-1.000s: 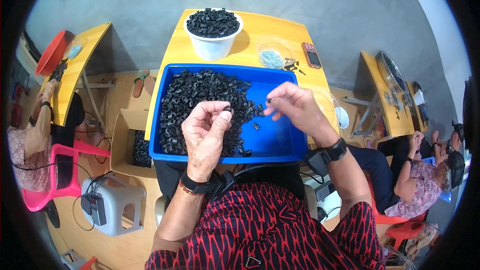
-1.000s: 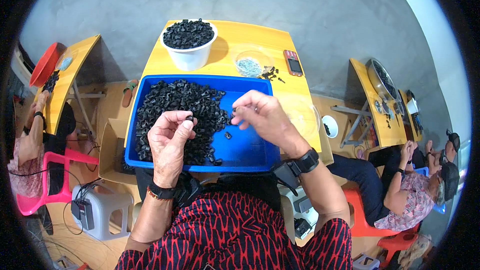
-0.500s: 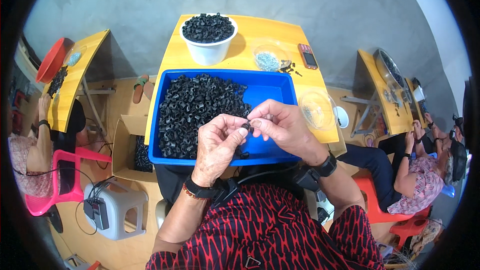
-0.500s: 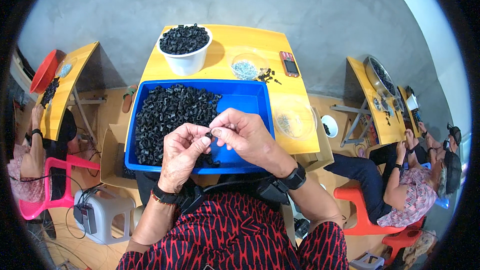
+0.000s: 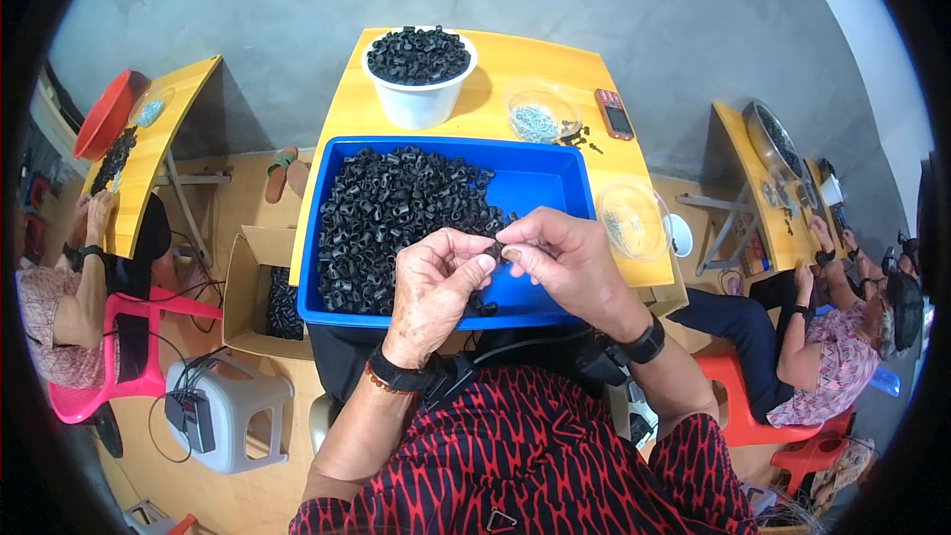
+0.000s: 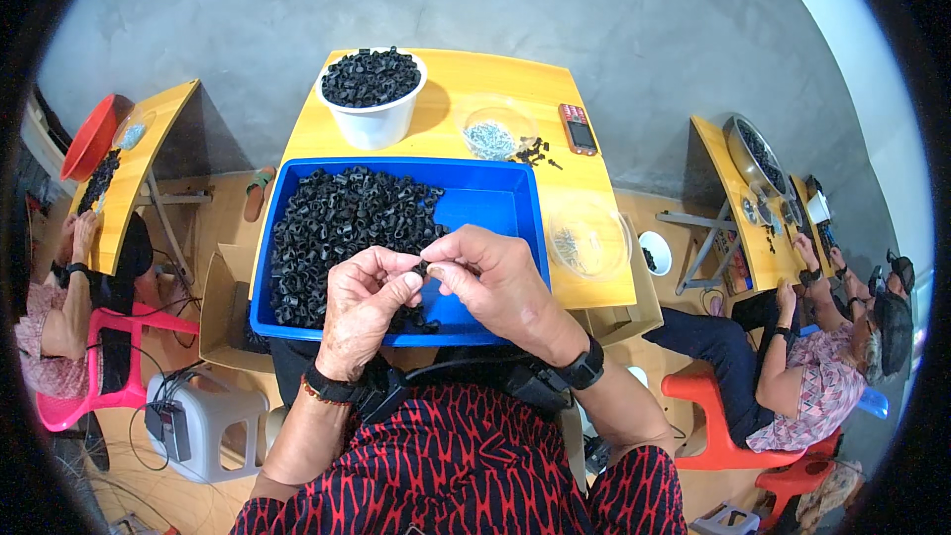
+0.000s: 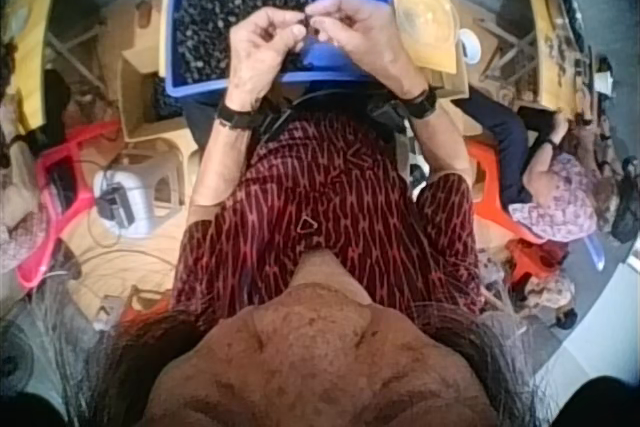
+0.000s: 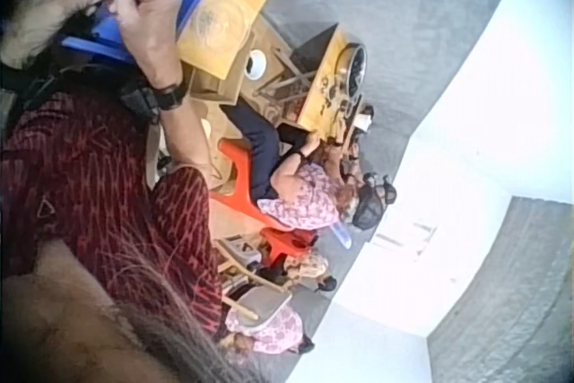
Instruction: The recorder is manually inserting small metal rings or eyelets into black plastic components.
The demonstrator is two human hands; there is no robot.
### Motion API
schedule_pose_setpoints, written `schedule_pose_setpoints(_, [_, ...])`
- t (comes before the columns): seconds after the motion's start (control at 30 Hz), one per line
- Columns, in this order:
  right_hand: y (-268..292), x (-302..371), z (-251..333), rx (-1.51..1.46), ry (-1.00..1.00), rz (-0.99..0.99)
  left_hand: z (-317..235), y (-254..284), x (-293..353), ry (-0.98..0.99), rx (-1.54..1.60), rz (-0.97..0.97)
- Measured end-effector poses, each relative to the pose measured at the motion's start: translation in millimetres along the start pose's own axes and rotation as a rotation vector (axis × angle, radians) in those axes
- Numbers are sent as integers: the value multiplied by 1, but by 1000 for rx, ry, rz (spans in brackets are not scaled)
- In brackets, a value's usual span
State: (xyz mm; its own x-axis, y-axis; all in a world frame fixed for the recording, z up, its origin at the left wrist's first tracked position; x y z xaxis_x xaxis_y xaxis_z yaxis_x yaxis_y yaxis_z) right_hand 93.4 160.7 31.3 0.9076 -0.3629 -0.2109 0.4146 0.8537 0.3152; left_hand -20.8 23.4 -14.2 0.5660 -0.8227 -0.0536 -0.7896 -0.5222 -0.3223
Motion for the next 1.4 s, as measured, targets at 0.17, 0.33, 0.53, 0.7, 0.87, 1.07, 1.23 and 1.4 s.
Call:
schedule_pose_setpoints(0.17, [-1, -1, 2, 140, 95, -12, -2, 0, -1, 4, 2, -1])
schedule_pose_setpoints(0.33, [-8, 1, -2, 141, 137, -53, -1, 1, 0, 23, -23, -25])
schedule_pose_setpoints(0.53, [-12, 3, -2, 102, 113, -84, 0, 1, -1, 13, 76, -2])
schedule_pose_setpoints(0.7, [-12, -1, -6, 220, 270, -127, 1, 3, -1, 28, 100, 5])
schedule_pose_setpoints(0.87, [-14, -1, -4, 221, 273, -138, 1, 4, -2, 53, 176, 15])
schedule_pose_setpoints(1.07, [-16, 0, -4, 209, 272, -108, 1, 8, -4, 101, 249, 84])
schedule_pose_setpoints(1.23, [-7, 1, 1, 175, 230, -22, 3, 7, -5, 62, 219, 85])
schedule_pose_setpoints(1.4, [-9, -2, 18, 351, 107, 85, 3, 6, -4, 61, 213, 41])
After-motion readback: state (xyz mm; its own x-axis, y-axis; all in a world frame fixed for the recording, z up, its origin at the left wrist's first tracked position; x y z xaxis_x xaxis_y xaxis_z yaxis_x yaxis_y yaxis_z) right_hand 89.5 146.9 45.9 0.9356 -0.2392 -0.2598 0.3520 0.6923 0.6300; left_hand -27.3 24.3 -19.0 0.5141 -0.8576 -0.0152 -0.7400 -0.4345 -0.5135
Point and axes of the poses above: each hand's wrist, its own x-axis away from the middle knuckle, its own y-axis out of the back of the hand, z = x × y, the point moved 1 cm from there along -x, towards the middle knuckle, and after that the axes turned 3 degrees about z, right-handed, at the moved point
